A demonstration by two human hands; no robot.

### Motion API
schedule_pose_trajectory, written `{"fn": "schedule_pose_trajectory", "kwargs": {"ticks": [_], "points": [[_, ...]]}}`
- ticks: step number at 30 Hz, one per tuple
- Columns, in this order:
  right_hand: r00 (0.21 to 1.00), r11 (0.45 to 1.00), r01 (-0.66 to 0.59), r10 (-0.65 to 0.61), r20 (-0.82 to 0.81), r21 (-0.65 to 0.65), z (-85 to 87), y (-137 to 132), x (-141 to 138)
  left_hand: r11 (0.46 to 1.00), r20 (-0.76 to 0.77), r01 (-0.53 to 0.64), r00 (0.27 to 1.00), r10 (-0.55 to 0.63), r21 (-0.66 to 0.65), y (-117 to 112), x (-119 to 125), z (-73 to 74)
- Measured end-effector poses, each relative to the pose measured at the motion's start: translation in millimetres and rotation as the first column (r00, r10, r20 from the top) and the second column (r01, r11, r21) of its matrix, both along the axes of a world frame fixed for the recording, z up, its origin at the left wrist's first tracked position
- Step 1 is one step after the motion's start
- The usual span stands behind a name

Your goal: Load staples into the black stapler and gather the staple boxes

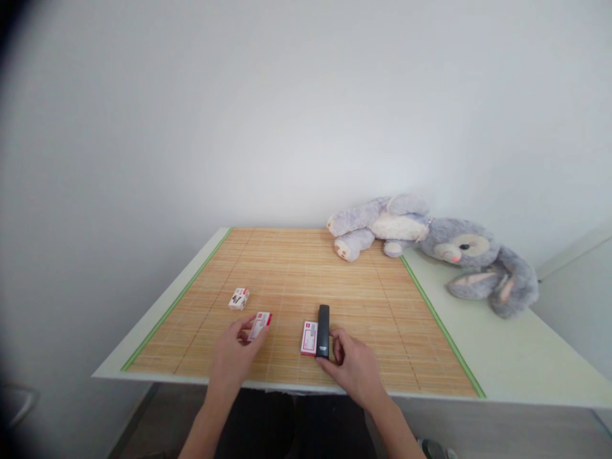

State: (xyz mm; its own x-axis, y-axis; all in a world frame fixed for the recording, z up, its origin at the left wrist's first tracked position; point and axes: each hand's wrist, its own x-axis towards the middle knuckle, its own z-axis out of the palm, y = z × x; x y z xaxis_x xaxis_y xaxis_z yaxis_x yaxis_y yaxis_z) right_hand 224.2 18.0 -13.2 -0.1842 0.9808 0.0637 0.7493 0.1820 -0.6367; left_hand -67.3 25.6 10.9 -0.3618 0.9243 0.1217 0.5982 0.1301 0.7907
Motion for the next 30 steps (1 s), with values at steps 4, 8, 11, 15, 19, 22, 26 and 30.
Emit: {"fn": "schedule_pose_trajectory", "kwargs": {"ticks": [4,8,11,15,19,22,26,30], "points": [[1.000,1.000,0.010,-0.010,0.007,0.007,1.8,0,-1,0.989,0.093,0.144,0.985,-0.147,0.039,5,65,7.0],[1.000,1.000,-0.005,0.005,-0.001,0.015,3.5,-1,-1,0.978,0.129,0.204,0.970,-0.208,0.046,5,89,5.6],[1.000,1.000,-0.011,0.011,-0.006,0.023,3.7,-1,-1,0.978,0.175,0.209,0.963,-0.207,0.006,3,92,2.9],[1.000,1.000,-0.012,0.012,0.002,0.028,3.3,-1,-1,0.978,0.234,0.206,0.950,-0.207,0.032,1,92,-0.6],[1.000,0.999,-0.013,0.014,-0.006,0.041,2.1,-1,-2,0.974,0.222,0.222,0.949,-0.224,0.036,2,93,-6.0],[1.000,1.000,-0.011,0.011,-0.011,0.029,1.6,0,-2,0.977,0.218,0.214,0.952,-0.212,0.017,2,93,-9.6],[1.000,1.000,-0.007,0.007,-0.010,0.012,2.6,0,-2,0.979,0.277,0.202,0.941,-0.194,0.001,1,96,-12.1],[1.000,1.000,0.014,-0.014,-0.014,-0.006,2.4,1,-3,0.978,0.370,0.208,0.910,-0.186,-0.020,-4,105,-11.0]]}}
